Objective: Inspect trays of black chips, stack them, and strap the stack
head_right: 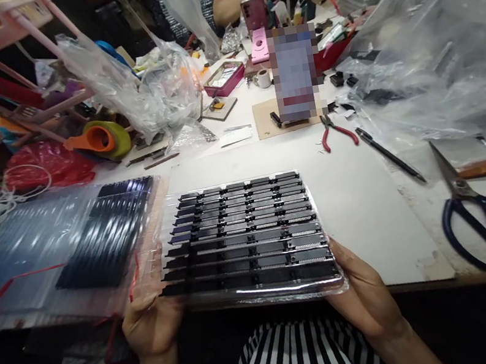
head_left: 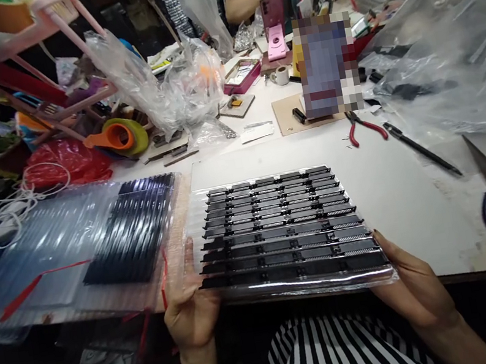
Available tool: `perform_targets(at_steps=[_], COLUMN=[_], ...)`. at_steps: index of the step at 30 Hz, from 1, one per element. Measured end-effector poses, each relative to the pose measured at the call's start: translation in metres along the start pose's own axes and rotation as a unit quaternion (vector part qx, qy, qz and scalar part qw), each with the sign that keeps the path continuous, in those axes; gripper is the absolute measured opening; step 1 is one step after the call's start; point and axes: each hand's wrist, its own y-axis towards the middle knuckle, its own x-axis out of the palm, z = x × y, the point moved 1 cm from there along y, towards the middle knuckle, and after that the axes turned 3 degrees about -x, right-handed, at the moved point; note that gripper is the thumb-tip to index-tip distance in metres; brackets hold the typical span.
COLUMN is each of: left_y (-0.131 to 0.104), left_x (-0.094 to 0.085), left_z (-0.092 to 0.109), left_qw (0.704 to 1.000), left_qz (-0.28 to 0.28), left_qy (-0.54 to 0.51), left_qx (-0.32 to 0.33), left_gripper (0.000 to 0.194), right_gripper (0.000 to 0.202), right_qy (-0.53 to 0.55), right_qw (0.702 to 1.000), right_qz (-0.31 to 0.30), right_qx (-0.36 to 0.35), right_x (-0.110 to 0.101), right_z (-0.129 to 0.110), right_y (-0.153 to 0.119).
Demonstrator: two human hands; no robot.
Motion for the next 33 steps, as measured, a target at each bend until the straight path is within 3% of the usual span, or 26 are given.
perform_targets(at_steps=[7, 12, 22, 26, 33], left_y=[0.000, -0.002, -0.001, -0.001, 0.001], left_x=[0.005, 0.003, 0.004, 0.004, 0.004], left_z=[-0.002, -0.002, -0.001, -0.002, -0.002], left_qw=[1.000, 0.998, 0.995, 0.996, 0.996], left_qz=[0.020, 0.045, 0.081, 0.063, 0.051], left_qy=[0.010, -0.012, -0.022, 0.005, 0.041], left_qx=[-0.006, -0.045, -0.049, -0.069, -0.068], left_gripper=[0.080, 0.082, 0.066, 0.057, 0.061], right_gripper=[0.030, 0.029, 0.028, 0.034, 0.034], right_qy=[0.002, -0.024, -0.132, -0.116, -0.068], right_qw=[0.992, 0.986, 0.987, 0.990, 0.995], right_qz=[0.125, 0.161, 0.071, 0.053, 0.040], right_qx=[-0.021, -0.020, -0.064, -0.068, -0.056], right_x=[0.006, 0.005, -0.006, 0.000, 0.004], right_z=[0.001, 0.001, -0.012, -0.012, -0.010], right_y=[-0.001, -0.002, -0.008, -0.001, 0.003])
